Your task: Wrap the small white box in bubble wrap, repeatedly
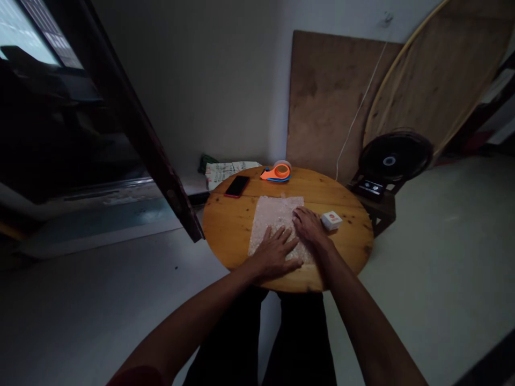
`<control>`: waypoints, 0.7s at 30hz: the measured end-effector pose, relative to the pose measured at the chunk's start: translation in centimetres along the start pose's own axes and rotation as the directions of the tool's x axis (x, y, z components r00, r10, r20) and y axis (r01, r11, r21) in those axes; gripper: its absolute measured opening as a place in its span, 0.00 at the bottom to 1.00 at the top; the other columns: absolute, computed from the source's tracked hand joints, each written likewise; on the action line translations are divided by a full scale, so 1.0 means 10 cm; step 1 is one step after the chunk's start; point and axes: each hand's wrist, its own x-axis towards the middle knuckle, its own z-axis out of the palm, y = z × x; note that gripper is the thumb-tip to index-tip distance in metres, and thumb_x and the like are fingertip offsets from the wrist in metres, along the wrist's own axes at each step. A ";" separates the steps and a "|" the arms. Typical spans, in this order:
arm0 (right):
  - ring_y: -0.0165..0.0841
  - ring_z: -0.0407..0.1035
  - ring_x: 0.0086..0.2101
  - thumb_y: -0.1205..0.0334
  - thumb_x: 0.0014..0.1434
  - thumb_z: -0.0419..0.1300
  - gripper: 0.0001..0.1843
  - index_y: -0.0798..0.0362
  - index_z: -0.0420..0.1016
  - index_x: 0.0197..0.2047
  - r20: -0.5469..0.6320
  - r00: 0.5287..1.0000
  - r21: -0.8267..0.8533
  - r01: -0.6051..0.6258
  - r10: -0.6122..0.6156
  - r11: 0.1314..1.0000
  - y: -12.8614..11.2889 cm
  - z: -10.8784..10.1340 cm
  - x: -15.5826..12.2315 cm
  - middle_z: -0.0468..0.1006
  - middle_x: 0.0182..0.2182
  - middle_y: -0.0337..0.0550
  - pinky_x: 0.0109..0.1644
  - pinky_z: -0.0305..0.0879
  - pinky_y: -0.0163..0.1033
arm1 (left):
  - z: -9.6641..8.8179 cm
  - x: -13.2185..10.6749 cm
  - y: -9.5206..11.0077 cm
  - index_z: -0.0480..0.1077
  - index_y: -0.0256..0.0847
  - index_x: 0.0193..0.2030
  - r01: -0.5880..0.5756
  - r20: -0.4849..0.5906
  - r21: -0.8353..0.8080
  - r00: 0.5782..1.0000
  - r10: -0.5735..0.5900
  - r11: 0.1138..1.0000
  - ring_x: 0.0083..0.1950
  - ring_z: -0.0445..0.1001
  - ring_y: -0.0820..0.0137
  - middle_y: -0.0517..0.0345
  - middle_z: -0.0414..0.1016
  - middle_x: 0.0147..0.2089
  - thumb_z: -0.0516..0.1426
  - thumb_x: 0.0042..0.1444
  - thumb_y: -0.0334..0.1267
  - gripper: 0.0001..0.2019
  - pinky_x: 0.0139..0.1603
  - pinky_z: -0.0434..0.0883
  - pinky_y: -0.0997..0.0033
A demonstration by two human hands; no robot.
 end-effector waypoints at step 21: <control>0.52 0.63 0.54 0.53 0.59 0.56 0.26 0.61 0.66 0.56 -0.165 0.950 -0.296 -0.305 0.265 0.905 0.26 -0.70 -0.40 0.70 0.54 0.64 0.55 0.56 0.54 | 0.05 -0.01 -0.02 0.55 0.47 0.67 -0.015 -0.045 0.000 0.999 0.015 1.000 0.72 0.48 0.49 0.47 0.52 0.71 0.44 0.59 0.64 0.35 0.67 0.43 0.36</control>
